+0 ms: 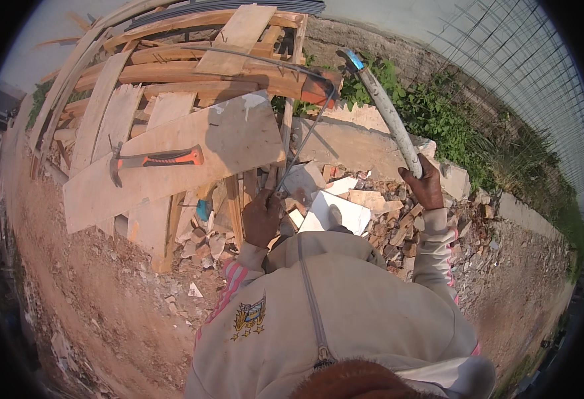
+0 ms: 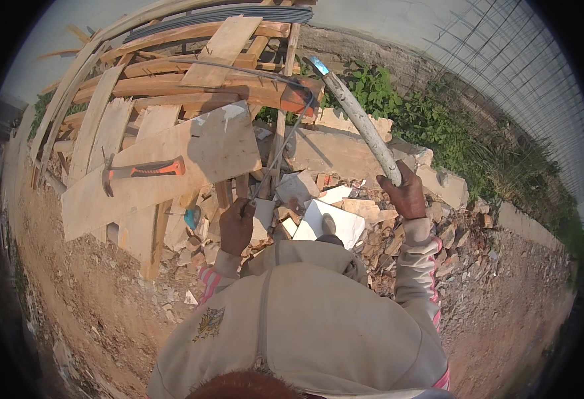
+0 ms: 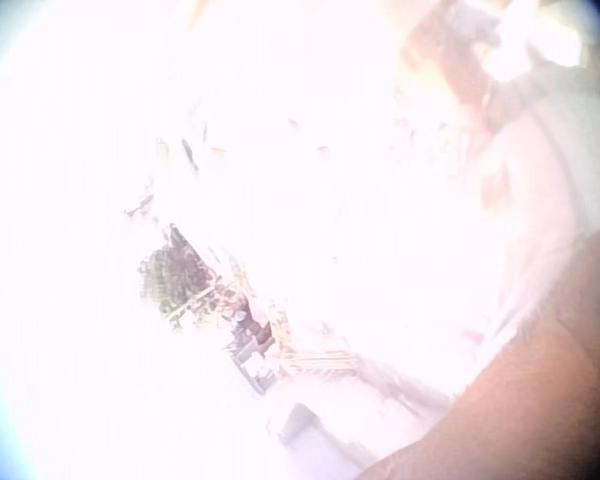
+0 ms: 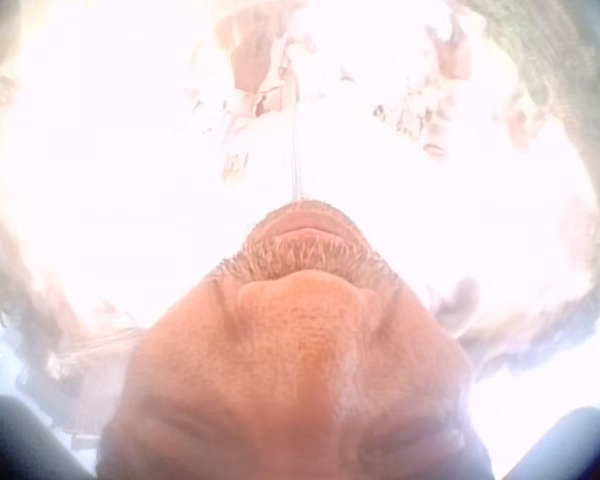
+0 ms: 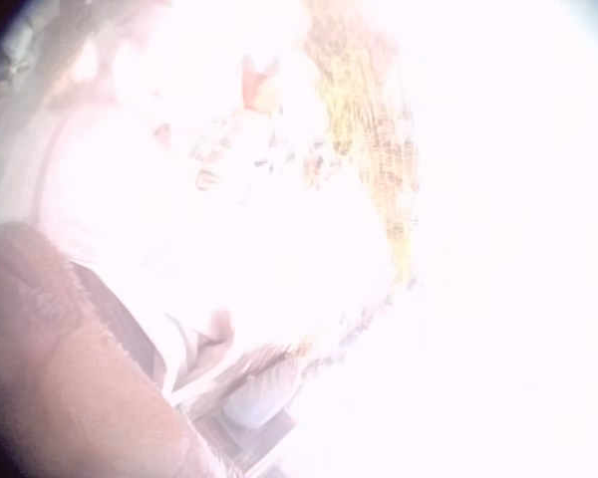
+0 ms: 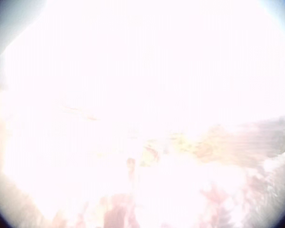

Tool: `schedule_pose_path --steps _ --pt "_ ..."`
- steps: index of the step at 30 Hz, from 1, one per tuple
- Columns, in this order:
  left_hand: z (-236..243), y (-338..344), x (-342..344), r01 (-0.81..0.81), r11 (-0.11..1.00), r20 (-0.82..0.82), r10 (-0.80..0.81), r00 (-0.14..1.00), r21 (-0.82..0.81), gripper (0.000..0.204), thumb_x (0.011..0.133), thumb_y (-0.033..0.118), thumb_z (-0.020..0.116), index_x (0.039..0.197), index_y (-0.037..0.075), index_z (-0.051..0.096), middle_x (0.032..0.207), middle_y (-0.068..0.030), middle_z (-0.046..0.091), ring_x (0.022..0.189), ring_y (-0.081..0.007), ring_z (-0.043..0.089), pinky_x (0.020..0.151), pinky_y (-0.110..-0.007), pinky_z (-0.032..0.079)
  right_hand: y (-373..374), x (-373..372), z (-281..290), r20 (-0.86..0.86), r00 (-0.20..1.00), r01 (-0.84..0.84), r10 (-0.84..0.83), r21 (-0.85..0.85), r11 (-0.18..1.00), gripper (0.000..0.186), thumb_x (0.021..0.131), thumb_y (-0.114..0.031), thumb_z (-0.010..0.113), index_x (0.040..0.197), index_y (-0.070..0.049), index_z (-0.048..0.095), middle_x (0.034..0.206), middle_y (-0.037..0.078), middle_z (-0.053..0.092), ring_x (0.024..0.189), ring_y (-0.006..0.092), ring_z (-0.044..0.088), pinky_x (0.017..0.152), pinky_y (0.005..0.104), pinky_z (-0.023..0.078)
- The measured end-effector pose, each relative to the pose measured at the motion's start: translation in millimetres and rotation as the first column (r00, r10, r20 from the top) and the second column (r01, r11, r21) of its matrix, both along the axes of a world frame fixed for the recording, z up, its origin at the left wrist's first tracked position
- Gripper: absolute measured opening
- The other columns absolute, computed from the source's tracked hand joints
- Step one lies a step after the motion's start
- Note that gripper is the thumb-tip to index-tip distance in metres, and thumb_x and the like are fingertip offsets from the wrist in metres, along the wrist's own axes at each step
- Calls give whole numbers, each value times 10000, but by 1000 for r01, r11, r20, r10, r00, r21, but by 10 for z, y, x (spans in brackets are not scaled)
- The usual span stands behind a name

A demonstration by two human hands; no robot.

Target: The person uses a hammer and a metal bar to bend thin metal rods into U-shapes. They repeatedly position the rods on a wooden plank, strike them with the hammer, and use the bar as a lever to complete the bends.

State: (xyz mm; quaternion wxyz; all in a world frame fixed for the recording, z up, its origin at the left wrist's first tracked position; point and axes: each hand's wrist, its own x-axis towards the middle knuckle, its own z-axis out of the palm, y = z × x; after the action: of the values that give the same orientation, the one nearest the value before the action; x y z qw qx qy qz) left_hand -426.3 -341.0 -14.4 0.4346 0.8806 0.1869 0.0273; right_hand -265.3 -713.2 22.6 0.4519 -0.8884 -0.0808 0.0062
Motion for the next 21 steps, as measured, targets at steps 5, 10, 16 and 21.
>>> schedule_pose_path --steps 5,10,16,21 --pt "600 -393 -22 -116 930 239 31 971 350 119 953 143 605 961 33 650 819 -221 660 742 -429 649 624 -490 497 -120 212 -134 34 999 20 -29 231 973 312 870 -174 793 1067 24 654 800 -15 580 749 79 505 699 265 473" --pt "1146 -868 53 -370 874 438 211 874 316 153 992 153 583 964 13 639 789 -222 634 718 -423 634 602 -474 476 -239 658 -79 56 996 -85 69 369 926 253 880 -182 784 898 -12 596 735 -32 512 684 72 441 611 263 419" --pt "1847 -772 -533 -708 489 631 348 694 509 265 1045 218 525 955 -8 630 676 -151 527 558 -235 462 540 -376 389 -317 1205 477 198 967 -237 162 456 858 324 911 -283 773 808 -72 549 628 -31 524 544 63 472 495 255 382" --pt "2344 -905 -1264 -792 388 743 309 594 472 302 1057 261 515 946 4 627 637 -34 477 551 -121 410 508 -311 318 82 1621 1142 393 886 -411 247 416 811 307 927 -329 749 965 -44 641 757 11 628 679 102 585 611 301 477"
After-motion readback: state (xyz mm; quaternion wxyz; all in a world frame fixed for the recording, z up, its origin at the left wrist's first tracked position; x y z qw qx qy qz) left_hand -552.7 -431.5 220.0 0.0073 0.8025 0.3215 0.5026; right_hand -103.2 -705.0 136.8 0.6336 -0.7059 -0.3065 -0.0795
